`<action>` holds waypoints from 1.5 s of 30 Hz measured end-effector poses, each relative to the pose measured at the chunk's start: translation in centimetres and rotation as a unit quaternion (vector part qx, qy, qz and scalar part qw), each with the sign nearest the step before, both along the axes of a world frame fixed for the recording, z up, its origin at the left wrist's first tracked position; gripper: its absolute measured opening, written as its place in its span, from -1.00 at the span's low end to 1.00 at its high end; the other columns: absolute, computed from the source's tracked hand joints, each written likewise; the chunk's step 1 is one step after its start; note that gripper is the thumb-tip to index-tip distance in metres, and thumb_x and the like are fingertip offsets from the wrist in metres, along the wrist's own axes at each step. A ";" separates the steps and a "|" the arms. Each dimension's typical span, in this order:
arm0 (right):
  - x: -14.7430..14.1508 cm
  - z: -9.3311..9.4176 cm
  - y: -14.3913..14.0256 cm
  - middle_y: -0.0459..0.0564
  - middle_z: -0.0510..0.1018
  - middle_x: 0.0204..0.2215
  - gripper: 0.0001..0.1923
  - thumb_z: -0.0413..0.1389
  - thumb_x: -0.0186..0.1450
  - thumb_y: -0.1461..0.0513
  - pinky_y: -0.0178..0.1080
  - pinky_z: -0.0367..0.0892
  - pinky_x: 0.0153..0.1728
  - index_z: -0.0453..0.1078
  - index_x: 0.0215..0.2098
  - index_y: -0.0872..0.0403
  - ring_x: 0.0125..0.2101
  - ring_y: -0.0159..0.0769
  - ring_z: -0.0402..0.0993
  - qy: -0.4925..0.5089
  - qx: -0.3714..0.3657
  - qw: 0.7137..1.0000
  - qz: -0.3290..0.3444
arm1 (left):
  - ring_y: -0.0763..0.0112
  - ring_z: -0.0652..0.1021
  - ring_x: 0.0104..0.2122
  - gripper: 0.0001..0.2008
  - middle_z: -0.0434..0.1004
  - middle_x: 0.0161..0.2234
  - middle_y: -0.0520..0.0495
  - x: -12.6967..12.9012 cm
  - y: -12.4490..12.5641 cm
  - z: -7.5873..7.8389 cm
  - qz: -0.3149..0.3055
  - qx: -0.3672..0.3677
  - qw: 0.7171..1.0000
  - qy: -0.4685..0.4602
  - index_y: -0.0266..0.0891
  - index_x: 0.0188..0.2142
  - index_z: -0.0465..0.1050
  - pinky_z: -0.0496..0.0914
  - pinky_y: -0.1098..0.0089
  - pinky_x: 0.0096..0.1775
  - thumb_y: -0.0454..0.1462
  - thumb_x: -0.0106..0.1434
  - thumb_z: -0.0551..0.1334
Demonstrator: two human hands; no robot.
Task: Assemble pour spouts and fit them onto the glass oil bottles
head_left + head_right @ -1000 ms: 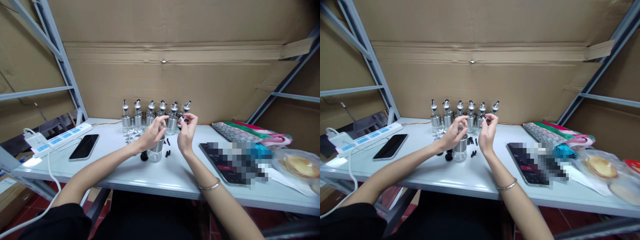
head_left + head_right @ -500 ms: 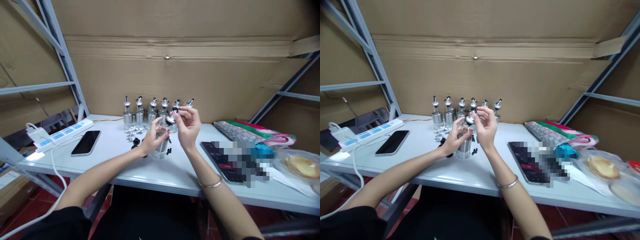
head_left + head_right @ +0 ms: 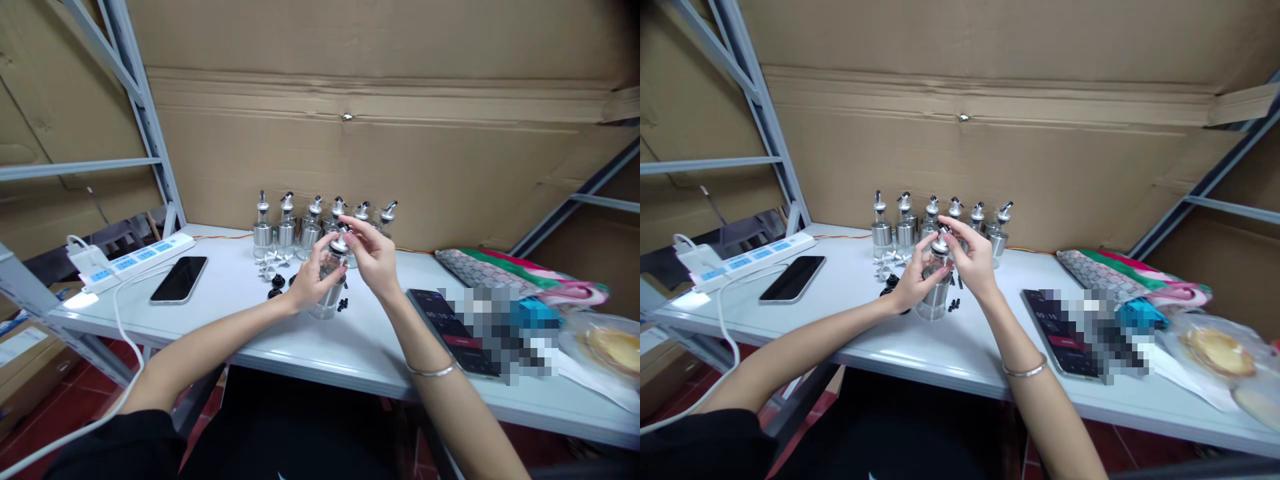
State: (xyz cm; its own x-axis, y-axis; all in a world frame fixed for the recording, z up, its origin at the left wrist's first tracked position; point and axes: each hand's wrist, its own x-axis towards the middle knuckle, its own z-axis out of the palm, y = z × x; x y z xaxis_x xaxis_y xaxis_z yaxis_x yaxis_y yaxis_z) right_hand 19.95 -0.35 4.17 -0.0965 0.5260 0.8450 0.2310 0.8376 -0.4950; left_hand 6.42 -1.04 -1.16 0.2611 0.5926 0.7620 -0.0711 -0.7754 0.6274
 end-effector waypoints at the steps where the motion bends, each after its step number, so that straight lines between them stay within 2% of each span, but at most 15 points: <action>1: 0.1 0.0 0.0 -0.06 0.58 -0.09 -0.72 0.08 0.30 0.23 -0.12 0.41 -0.11 0.47 -0.03 -0.08 -0.16 -0.27 0.52 -0.008 0.000 1.000 0.002 | 0.38 0.53 -0.25 -0.43 0.46 -0.14 -0.12 0.0 0.0 0.0 -0.001 0.002 1.000 0.001 -0.10 0.21 -0.03 0.44 0.25 -0.13 -0.13 0.30 0.18; 5: -0.1 -0.1 0.0 -0.05 0.58 -0.09 -0.72 0.04 0.33 0.21 -0.11 0.41 -0.10 0.45 -0.03 -0.08 -0.15 -0.26 0.52 -0.017 0.006 1.000 0.005 | 0.41 0.53 -0.28 -0.44 0.46 -0.18 -0.09 0.0 0.1 0.0 -0.010 0.004 1.000 -0.001 -0.12 0.21 -0.02 0.44 0.29 -0.16 -0.13 0.30 0.17; 12: 0.0 -0.2 -0.6 -0.05 0.59 -0.15 -0.73 0.03 0.32 0.23 -0.15 0.42 -0.17 0.46 -0.06 -0.08 -0.23 -0.27 0.51 -0.033 0.022 0.999 -0.013 | 0.36 0.54 -0.20 -0.46 0.43 -0.07 -0.18 -0.2 0.5 -0.2 -0.044 -0.019 0.999 0.004 -0.14 0.13 -0.03 0.45 0.31 -0.18 -0.06 0.29 0.17; 19: 0.4 -0.1 -0.8 -0.05 0.60 -0.22 -0.74 0.04 0.30 0.26 -0.16 0.38 -0.23 0.47 -0.08 -0.05 -0.30 -0.28 0.47 -0.067 0.047 0.996 -0.042 | 0.38 0.56 -0.21 -0.56 0.47 -0.15 -0.11 -0.2 0.6 -0.1 -0.071 -0.029 0.997 -0.006 -0.14 -0.03 0.02 0.44 0.31 -0.17 -0.04 0.27 0.20; 24: 0.2 -0.3 -0.9 -0.04 0.59 -0.22 -0.75 0.04 0.29 0.27 -0.18 0.37 -0.24 0.46 -0.10 -0.04 -0.30 -0.29 0.48 -0.054 0.047 0.997 -0.030 | 0.42 0.56 -0.26 -0.58 0.49 -0.20 -0.06 -0.3 0.6 0.1 -0.068 -0.050 0.996 -0.007 -0.15 -0.09 0.06 0.43 0.35 -0.20 -0.04 0.24 0.23; 27: 0.0 -0.3 -1.0 -0.04 0.58 -0.24 -0.76 0.03 0.29 0.26 -0.18 0.37 -0.24 0.45 -0.12 -0.03 -0.29 -0.28 0.48 -0.043 0.041 0.998 -0.025 | 0.41 0.55 -0.26 -0.54 0.48 -0.17 -0.09 -0.5 0.6 0.0 -0.064 -0.046 0.997 -0.002 -0.16 -0.07 0.06 0.42 0.37 -0.22 -0.05 0.22 0.25; 32: -0.5 -0.5 -1.3 -0.06 0.53 -0.27 -0.74 0.10 0.20 0.26 -0.19 0.37 -0.28 0.41 -0.12 -0.02 -0.34 -0.30 0.45 -0.036 0.021 0.999 -0.022 | 0.33 0.52 -0.25 -0.57 0.46 -0.26 -0.07 -0.8 0.7 -0.5 -0.044 -0.078 0.993 0.076 -0.22 -0.14 0.15 0.40 0.34 -0.22 -0.04 0.18 0.26; 35: -0.7 -0.7 -1.3 -0.05 0.51 -0.23 -0.66 0.18 0.10 0.24 -0.18 0.38 -0.26 0.37 -0.13 -0.01 -0.28 -0.26 0.44 -0.044 0.038 0.998 -0.039 | 0.24 0.49 -0.15 -0.51 0.45 -0.18 -0.12 -1.0 0.7 -0.6 -0.034 -0.082 0.991 0.102 -0.25 -0.11 0.20 0.40 0.28 -0.15 -0.06 0.10 0.32; 38: -0.6 -0.9 -1.3 -0.02 0.50 -0.21 -0.65 0.18 0.11 0.22 -0.15 0.38 -0.24 0.35 -0.11 -0.01 -0.24 -0.22 0.43 -0.055 0.054 0.996 -0.050 | 0.15 0.48 -0.09 -0.43 0.44 -0.12 -0.16 -1.3 0.7 -0.2 -0.018 -0.070 0.987 0.143 -0.28 -0.08 0.22 0.40 0.23 -0.10 -0.10 0.00 0.39; 41: -0.5 -1.1 -1.4 -0.03 0.50 -0.28 -0.70 0.07 0.23 0.14 -0.13 0.38 -0.26 0.35 -0.06 -0.03 -0.31 -0.23 0.44 -0.036 0.044 0.998 -0.024 | 0.13 0.50 -0.15 -0.40 0.45 -0.18 -0.16 -1.6 0.4 0.4 -0.015 -0.045 0.976 0.210 -0.31 -0.06 0.22 0.42 0.21 -0.15 -0.07 0.01 0.38; 45: -0.4 -1.4 -1.2 -0.04 0.48 -0.30 -0.63 -0.03 0.32 0.06 -0.15 0.39 -0.28 0.23 0.07 -0.09 -0.29 -0.23 0.47 0.053 0.047 0.997 0.010 | 0.28 0.51 -0.39 -0.45 0.44 -0.34 -0.07 -2.0 0.0 1.1 -0.004 0.008 0.970 0.242 -0.29 -0.15 0.20 0.39 0.33 -0.35 0.01 0.04 0.34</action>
